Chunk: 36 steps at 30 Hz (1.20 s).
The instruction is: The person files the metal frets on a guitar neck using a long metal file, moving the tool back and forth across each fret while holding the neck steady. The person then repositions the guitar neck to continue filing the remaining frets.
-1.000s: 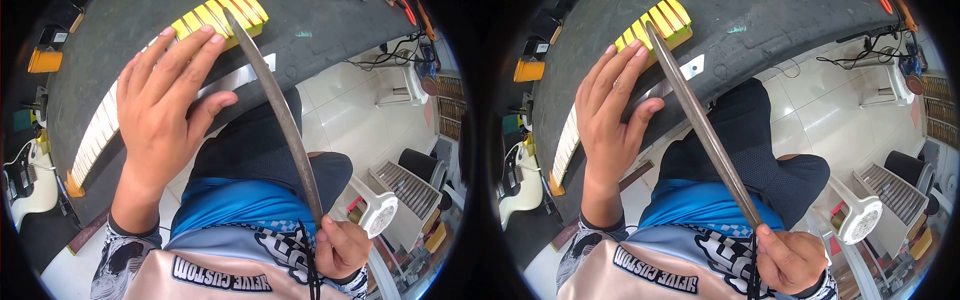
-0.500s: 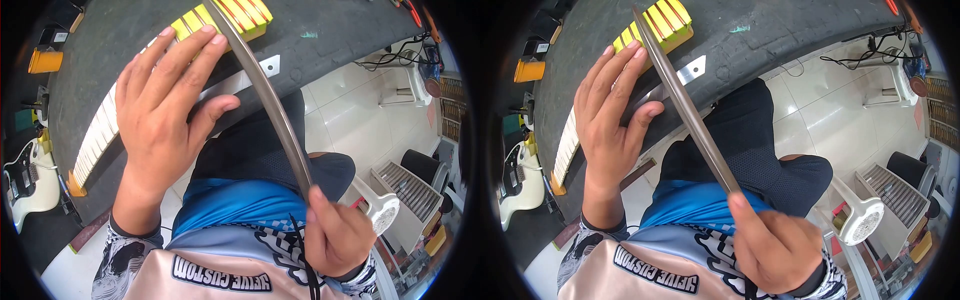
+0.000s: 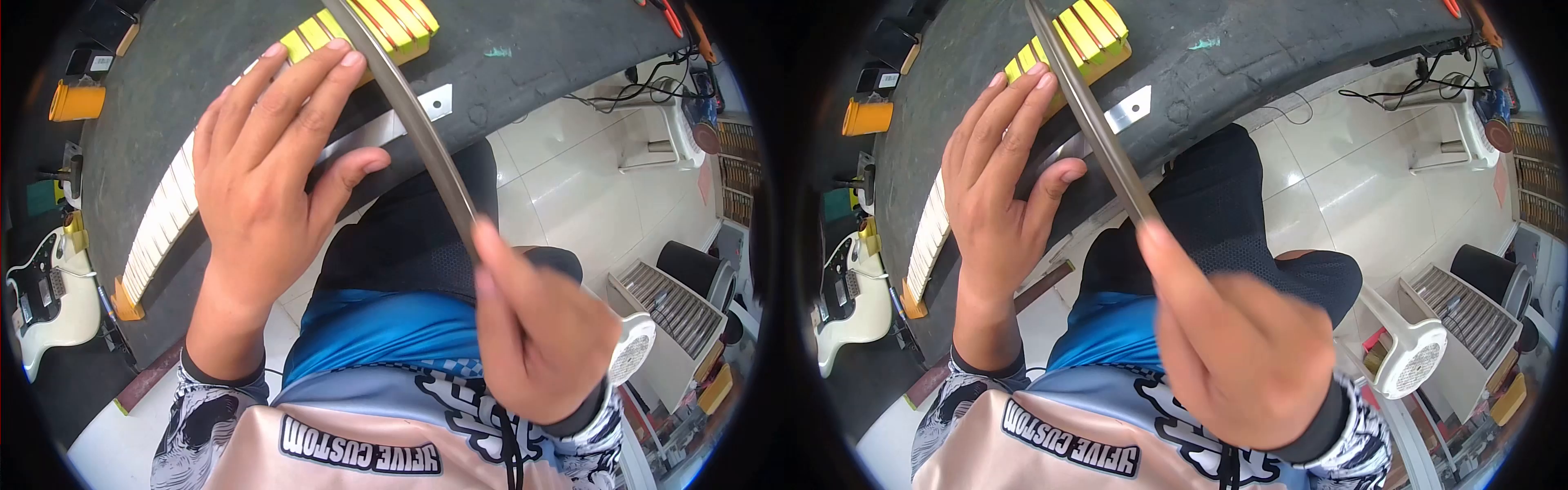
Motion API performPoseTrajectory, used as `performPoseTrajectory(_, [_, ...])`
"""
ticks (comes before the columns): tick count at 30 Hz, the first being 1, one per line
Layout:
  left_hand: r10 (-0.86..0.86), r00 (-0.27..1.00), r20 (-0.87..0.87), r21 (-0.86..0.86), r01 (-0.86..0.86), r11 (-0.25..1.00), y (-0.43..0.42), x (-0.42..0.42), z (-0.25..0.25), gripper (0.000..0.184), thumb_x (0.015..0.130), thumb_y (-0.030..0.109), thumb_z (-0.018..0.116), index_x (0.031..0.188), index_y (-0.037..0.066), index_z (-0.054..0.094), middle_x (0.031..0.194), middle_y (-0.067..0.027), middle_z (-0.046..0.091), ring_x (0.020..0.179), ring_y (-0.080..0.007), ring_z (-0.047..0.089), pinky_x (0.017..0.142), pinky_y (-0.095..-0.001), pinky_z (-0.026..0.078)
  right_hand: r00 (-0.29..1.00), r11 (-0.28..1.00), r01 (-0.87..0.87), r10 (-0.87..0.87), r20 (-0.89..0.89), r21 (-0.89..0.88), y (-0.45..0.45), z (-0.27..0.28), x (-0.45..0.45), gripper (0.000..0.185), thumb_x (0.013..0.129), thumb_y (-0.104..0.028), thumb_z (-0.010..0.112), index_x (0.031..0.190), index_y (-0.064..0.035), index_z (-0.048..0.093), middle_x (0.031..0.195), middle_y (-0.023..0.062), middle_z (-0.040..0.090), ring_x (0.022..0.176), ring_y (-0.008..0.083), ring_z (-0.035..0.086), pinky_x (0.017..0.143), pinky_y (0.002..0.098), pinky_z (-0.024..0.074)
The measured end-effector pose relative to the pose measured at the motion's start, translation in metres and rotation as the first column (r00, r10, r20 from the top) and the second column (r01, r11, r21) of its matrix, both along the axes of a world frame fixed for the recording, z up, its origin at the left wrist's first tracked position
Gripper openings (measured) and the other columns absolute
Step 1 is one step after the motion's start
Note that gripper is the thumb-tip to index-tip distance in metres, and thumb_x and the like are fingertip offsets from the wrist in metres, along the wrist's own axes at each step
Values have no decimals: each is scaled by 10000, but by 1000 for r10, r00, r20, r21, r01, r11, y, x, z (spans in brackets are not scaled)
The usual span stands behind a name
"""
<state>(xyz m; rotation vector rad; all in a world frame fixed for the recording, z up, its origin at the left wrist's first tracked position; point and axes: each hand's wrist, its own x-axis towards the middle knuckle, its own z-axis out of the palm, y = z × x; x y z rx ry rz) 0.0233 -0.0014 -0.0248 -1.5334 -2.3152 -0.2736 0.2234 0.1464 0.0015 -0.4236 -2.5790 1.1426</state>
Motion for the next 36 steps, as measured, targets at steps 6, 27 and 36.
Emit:
performPoseTrajectory(6, [2, 1000, -5, -4, -2, 1000, -1, 0, 0, 585, 888, 405, 737, 1380, 101, 654, 1385, -82, 652, 1353, -333, 543, 1093, -433, 401, 999, 1000, 1, -1, 35, -3, -14, 3, 60, 506, 760, 98, 703, 1260, 18, 702, 673, 115, 652, 473, 198, 561, 474, 293, 462])
performPoseTrajectory(27, [5, 1000, 0, 4, -5, 1000, -1, 0, -2, 599, 871, 403, 746, 1383, 106, 651, 1388, -78, 651, 1353, -328, 543, 1095, -436, 401, 993, 958, 116, -120, 3, -262, -3, 3, 65, 365, 876, 65, 628, 1228, 33, 719, 591, 48, 653, 445, 84, 565, 484, 212, 457])
performPoseTrajectory(36, [-11, 1000, -9, 20, 12, 1000, -2, -2, -4, 591, 878, 419, 743, 1384, 126, 658, 1393, -80, 650, 1359, -324, 539, 1106, -436, 394, 998, 995, 58, -58, -2, -75, -13, -1, 81, 388, 804, 57, 683, 1187, 24, 736, 621, 120, 660, 485, 179, 597, 486, 271, 435])
